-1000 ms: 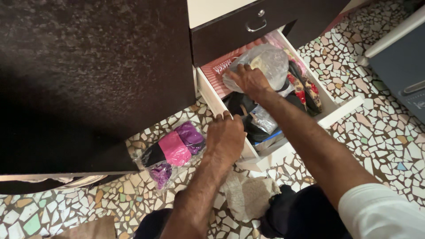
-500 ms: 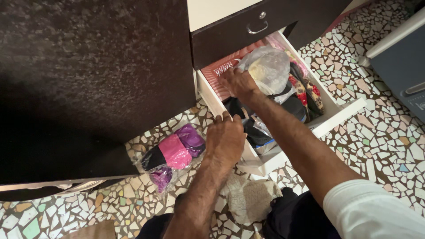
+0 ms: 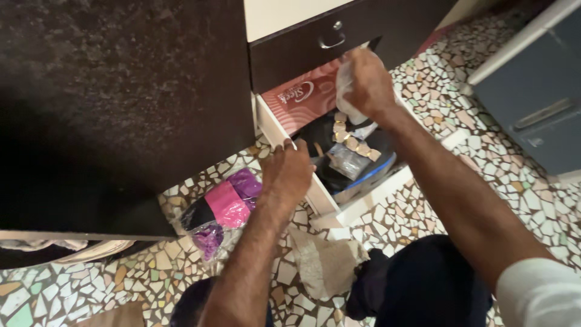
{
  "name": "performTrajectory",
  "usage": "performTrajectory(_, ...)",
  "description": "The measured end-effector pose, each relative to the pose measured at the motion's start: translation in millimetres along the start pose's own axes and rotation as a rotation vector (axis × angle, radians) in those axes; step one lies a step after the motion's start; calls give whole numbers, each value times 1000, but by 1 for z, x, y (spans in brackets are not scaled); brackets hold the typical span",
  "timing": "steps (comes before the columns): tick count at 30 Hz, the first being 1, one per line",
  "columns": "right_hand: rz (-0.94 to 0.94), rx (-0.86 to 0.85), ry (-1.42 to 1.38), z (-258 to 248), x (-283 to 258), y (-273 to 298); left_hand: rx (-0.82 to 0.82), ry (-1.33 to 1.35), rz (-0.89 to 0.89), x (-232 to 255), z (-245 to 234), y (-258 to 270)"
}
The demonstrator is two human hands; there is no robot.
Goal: The person sits on the floor and removes items from an open drawer one by one, placing them on the floor. The items include plastic-wrapped packages, boxes, and miscellaneous objects. The person continues until the drawer is empty.
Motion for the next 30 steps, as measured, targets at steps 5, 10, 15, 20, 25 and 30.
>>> performTrajectory(5, 388, 118, -432, -85, -4, 23, 142, 145, 34, 4, -13, 0)
performTrajectory(10, 681, 140, -1162, -103, 1, 64, 423, 263, 290, 18, -25, 9)
performTrajectory(15, 881, 124, -1499, -87, 10, 106, 137, 323, 223, 36, -14, 30)
performTrajectory(20, 870, 97, -1611, -75, 12, 124, 159, 331, 163, 35, 7, 30)
performTrajectory(25, 977, 89, -1444, -70, -6, 126, 174, 739, 104, 26, 40, 12)
performTrajectory(30, 949, -374, -1244, -62, -54, 141, 6, 1211, -200, 23, 52, 9)
Point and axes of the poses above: each hand's wrist, its own y-axis away from the middle knuckle, its own z-axis out of the palm, x = y × z, the point moved 3 cm from there along -y, towards the middle knuckle, and after that the axes turned 8 degrees about -y, right-handed, at the moved point
